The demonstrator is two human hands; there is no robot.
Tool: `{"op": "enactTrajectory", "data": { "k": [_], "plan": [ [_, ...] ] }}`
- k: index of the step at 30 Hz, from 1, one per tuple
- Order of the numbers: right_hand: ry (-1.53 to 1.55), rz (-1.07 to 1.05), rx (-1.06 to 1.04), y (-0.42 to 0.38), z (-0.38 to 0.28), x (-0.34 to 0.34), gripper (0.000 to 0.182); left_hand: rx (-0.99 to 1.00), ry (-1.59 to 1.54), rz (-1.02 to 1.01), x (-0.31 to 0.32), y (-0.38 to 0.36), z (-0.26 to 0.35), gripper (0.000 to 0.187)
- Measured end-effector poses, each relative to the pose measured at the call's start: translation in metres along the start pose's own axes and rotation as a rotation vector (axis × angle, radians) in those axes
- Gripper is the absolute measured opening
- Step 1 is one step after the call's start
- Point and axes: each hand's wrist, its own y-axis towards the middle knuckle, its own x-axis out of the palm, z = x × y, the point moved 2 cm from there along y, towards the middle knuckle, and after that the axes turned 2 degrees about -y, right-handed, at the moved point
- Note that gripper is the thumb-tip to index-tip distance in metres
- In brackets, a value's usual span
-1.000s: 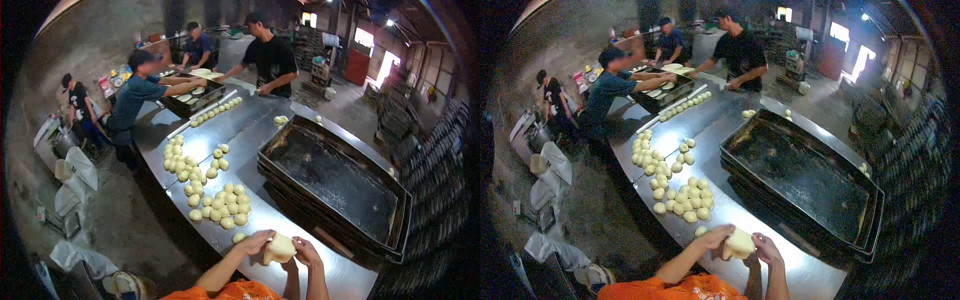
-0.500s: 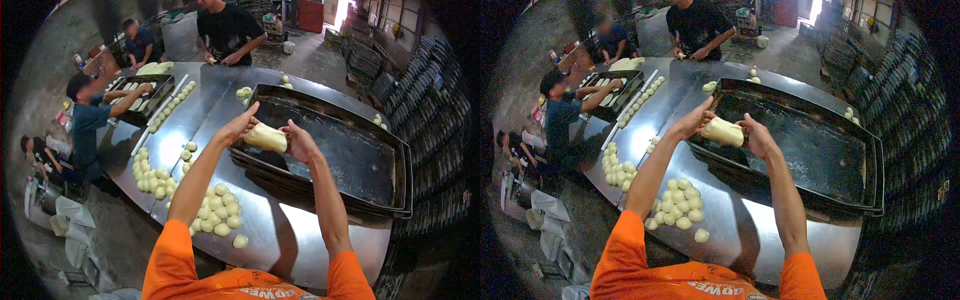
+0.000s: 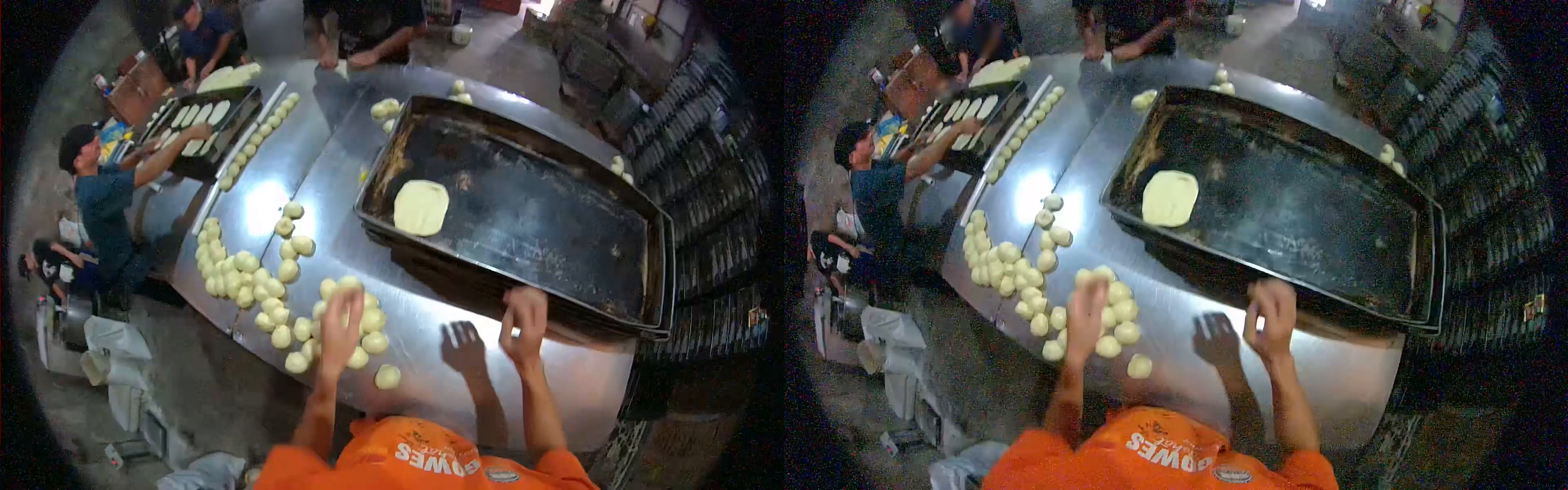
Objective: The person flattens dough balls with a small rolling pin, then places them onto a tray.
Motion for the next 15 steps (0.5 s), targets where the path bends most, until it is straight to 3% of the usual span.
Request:
{"op": "enactTrajectory", "data": {
  "k": [1,3,5,7,9,11,12,14,15],
  "plan": [
    [-0.111,-0.138,-0.046,-0.020,-0.001,-0.020,0.028,-0.251,-0.026,-0.028,-0.002,-0.040,-0.014,0.029],
    [-0.272,-0.206,0.114,-0.071,0.021,-0.050,0.031,-0.391,0.148,-0.102,-0.004,-0.115,-0.056,0.027],
    [-0.436,-0.135,0.212,-0.117,0.066,-0.074,0.032,-0.182,0.341,-0.081,0.000,-0.172,-0.074,0.026],
    [-0.575,-0.077,0.320,-0.143,0.096,-0.086,0.034,-0.250,0.391,-0.082,0.010,-0.198,-0.088,0.028],
    [-0.589,-0.303,0.348,-0.150,0.110,-0.088,0.030,-0.157,0.355,-0.010,0.028,-0.192,-0.077,0.034],
    [-0.526,-0.248,0.282,-0.153,0.106,-0.075,0.025,0.021,0.446,-0.008,0.044,-0.177,-0.057,0.032],
    [-0.536,-0.330,0.334,-0.159,0.108,-0.063,0.026,0.029,0.441,-0.008,0.049,-0.172,-0.053,0.032],
    [-0.490,-0.369,0.373,-0.158,0.103,-0.044,0.026,-0.090,0.071,-0.247,0.066,-0.154,-0.049,0.025],
    [-0.432,-0.336,0.368,-0.156,0.091,-0.036,0.026,-0.082,0.069,-0.241,0.069,-0.151,-0.030,0.025]
  ]
}}
